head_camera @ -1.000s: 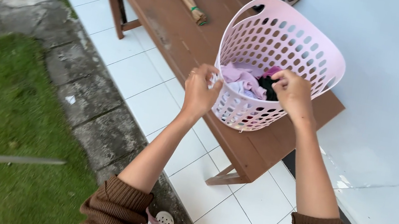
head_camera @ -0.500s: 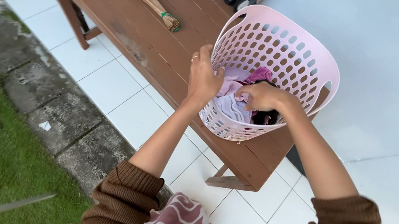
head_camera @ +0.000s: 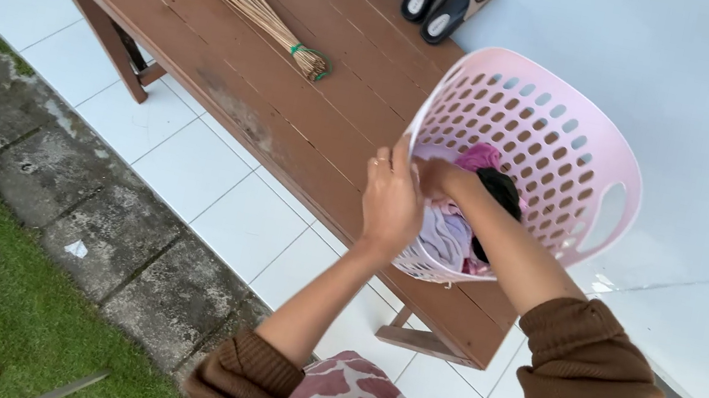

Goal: Hang various small clothing items and underwear on a drying rack.

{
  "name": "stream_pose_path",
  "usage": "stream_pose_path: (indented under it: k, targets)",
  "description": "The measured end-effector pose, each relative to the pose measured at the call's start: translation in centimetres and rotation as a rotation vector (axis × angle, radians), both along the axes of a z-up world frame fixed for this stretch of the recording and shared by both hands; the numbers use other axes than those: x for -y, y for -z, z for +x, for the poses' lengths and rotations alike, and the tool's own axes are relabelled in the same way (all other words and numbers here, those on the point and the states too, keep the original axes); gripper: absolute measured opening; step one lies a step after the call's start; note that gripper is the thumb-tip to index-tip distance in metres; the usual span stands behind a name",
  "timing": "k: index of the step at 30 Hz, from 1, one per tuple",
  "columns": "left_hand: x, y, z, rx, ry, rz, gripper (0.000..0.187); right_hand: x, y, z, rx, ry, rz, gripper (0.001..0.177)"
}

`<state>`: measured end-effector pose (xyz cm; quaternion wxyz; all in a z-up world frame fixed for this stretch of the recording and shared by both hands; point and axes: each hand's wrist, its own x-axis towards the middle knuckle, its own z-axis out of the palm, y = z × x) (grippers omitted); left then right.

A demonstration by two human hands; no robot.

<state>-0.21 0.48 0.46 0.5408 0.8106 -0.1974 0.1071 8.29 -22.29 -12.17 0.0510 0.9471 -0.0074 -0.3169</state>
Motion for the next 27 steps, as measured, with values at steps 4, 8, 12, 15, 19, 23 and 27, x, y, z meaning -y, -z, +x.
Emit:
stream_pose_path:
  k: [4,8,12,15,19,23,27]
  targets:
    - [0.2,0.4,-0.2,-0.044,0.016,0.003,0.045,1.6,3.8,-0.5,-0.071,0.16,0.108,0.072]
    - [0.9,0.9,-0.1,0.021,-0.004,0.005,0.045,2.6,3.2,-1.0,-0.154,0.388,0.233,0.048]
    - [1.1,1.0,-0.3,0.012,0.005,0.015,0.047,2.2,-3.4,-0.5,-0.014,0.252,0.079,0.077]
    - [1.1,0.9,-0.3,0.011,0.0,0.011,0.051,3.6,-7.9,-1.3,0.15,0.314,0.091,0.064]
    - [0.8,0.1,-0.4,-0.026,-0.009,0.011,0.047,3.5,-13.4,-3.1,0.341,0.386,0.194,0.061]
    - [0.8,-0.3,-0.7,-0.022,-0.069,0.011,0.043,2.2,-17.5,-5.3,0.571,0.533,0.425,0.046]
    - [1.0,-0.7,-1.7,0.23,-0.211,0.024,0.038,2.0,-18.2,-6.8,0.749,0.674,0.842,0.042]
